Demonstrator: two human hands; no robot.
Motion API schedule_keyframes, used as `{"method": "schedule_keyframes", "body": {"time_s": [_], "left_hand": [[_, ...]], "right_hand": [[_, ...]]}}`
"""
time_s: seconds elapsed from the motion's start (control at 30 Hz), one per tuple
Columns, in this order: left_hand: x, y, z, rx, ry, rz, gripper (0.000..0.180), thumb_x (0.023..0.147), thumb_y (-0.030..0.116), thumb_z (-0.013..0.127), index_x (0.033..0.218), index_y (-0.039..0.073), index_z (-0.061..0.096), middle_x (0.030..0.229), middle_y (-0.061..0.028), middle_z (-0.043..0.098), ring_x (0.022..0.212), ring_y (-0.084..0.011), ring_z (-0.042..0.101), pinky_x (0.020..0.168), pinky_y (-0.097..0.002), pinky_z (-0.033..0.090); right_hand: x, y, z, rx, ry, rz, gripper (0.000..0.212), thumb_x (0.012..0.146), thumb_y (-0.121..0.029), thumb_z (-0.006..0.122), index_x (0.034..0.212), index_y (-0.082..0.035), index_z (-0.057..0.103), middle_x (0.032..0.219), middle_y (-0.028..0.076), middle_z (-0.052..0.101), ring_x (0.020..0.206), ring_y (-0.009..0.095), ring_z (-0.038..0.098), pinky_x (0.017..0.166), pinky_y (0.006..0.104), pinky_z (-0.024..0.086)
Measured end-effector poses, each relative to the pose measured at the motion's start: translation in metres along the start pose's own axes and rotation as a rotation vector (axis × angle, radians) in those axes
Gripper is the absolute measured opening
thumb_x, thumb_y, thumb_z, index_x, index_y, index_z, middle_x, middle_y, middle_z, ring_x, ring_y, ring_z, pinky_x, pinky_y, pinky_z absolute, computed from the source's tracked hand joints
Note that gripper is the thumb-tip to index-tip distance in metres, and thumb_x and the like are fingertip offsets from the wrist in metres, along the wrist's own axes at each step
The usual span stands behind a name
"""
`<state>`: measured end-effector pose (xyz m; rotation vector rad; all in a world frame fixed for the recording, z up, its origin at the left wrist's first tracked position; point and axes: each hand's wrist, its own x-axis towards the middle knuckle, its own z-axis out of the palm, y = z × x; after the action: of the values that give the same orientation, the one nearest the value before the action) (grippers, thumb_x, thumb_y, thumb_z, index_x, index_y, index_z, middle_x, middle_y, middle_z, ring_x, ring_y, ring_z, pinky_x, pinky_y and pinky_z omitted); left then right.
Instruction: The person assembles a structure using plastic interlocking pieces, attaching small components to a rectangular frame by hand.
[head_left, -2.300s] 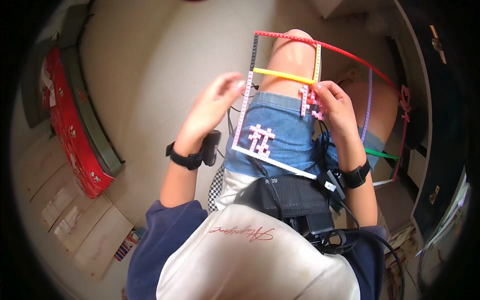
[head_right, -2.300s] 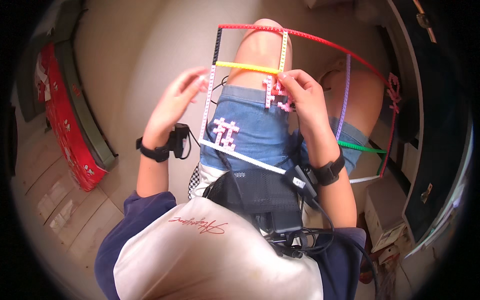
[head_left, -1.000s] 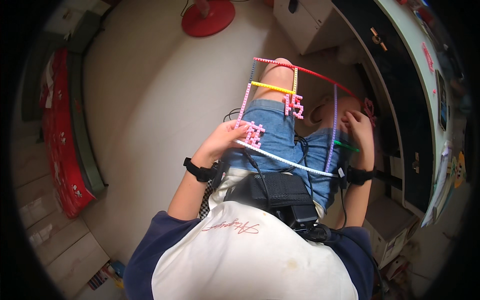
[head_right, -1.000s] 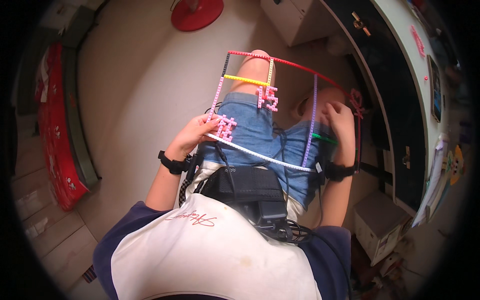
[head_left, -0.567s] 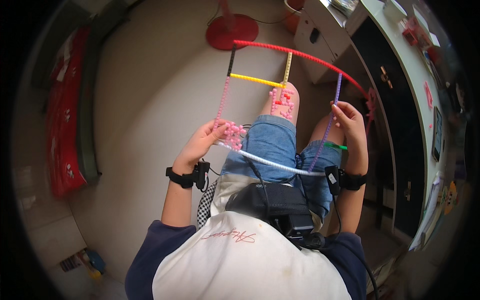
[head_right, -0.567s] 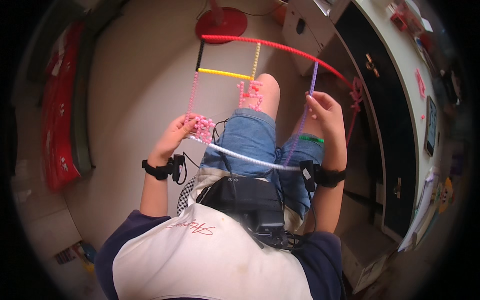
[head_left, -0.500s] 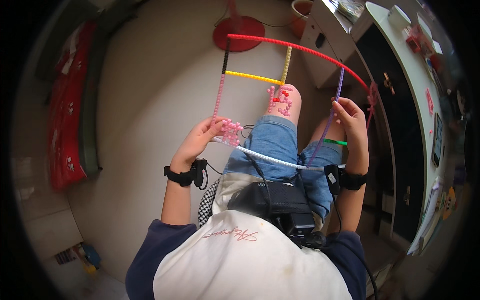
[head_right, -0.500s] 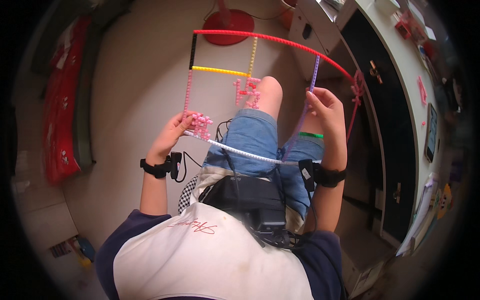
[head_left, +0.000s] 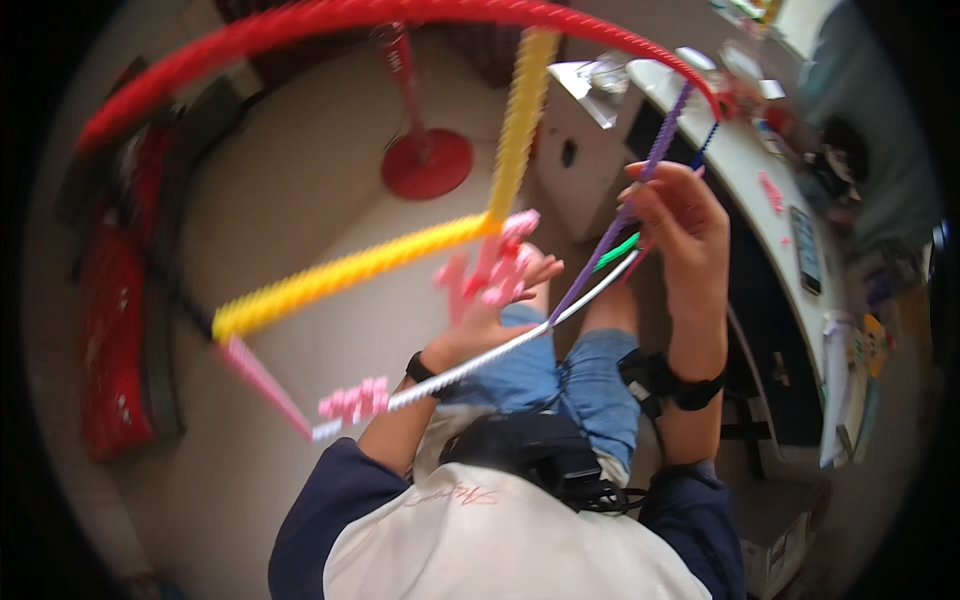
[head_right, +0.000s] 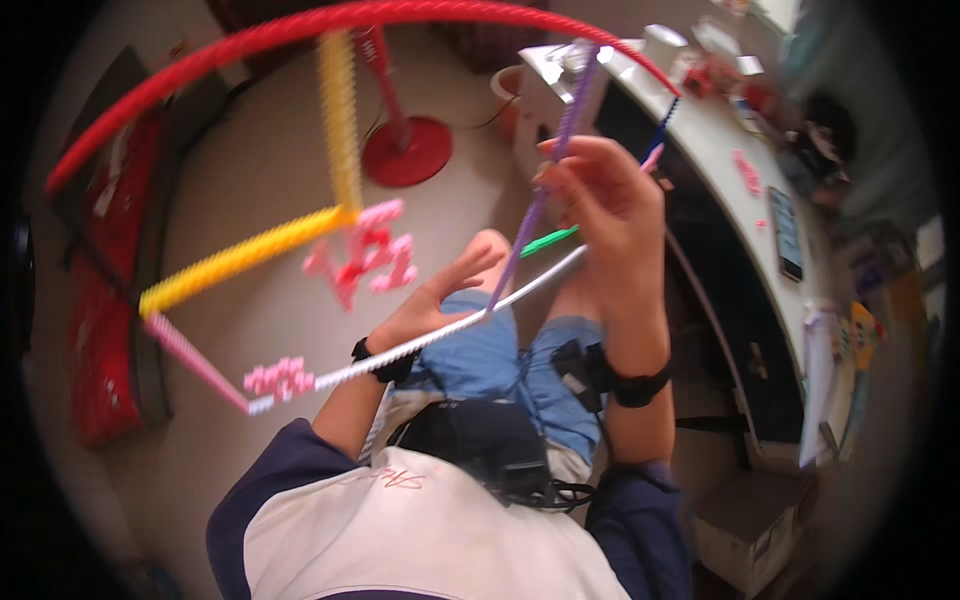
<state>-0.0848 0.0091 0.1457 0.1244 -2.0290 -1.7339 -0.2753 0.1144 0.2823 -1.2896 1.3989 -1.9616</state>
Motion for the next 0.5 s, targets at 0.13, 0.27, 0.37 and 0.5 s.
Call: {"method": "schedule_keyframes", "body": {"time_s": [0.13,0.27,0.37,0.5], "left_hand": [[0.034,0.024,0.031,0.289,-0.186,0.149,0.071,0.077,0.024,0.075,0.138,0.004,0.043,0.132,-0.0145,0.051,0.114,-0.0278,0.047,0.1,-0.0383,0.034],[0.04,0.017,0.068,-0.016,-0.085,0.169,0.056,0.092,0.029,0.058,0.136,0.0,0.039,0.125,-0.0163,0.057,0.113,-0.0249,0.053,0.095,-0.0336,0.041],[0.029,-0.004,0.07,-0.095,0.034,0.175,0.045,0.1,0.024,0.045,0.137,0.0,0.037,0.118,-0.0213,0.061,0.116,-0.0277,0.056,0.093,-0.0348,0.047],[0.013,-0.017,0.054,-0.135,0.153,0.105,0.043,0.1,0.022,0.044,0.137,0.001,0.038,0.112,-0.0243,0.062,0.112,-0.0317,0.059,0.092,-0.0374,0.049]], "right_hand": [[-0.007,-0.023,-0.012,-0.11,0.068,-0.08,0.022,0.085,-0.007,0.068,0.106,-0.003,0.064,0.087,0.001,0.066,0.075,0.004,0.06,0.059,0.0159,0.044],[-0.009,-0.026,-0.026,-0.11,0.017,-0.119,0.025,0.088,-0.011,0.066,0.111,-0.004,0.063,0.089,0.0,0.067,0.076,0.003,0.059,0.058,0.0155,0.043],[-0.013,-0.017,-0.032,-0.106,0.061,-0.136,0.022,0.093,-0.016,0.058,0.108,-0.001,0.065,0.088,0.005,0.068,0.077,0.008,0.064,0.061,0.0168,0.046],[-0.034,0.039,-0.116,-0.213,0.598,-0.232,0.026,0.097,-0.021,0.05,0.099,-0.001,0.066,0.083,0.007,0.068,0.072,0.011,0.064,0.063,0.0208,0.049]]}}
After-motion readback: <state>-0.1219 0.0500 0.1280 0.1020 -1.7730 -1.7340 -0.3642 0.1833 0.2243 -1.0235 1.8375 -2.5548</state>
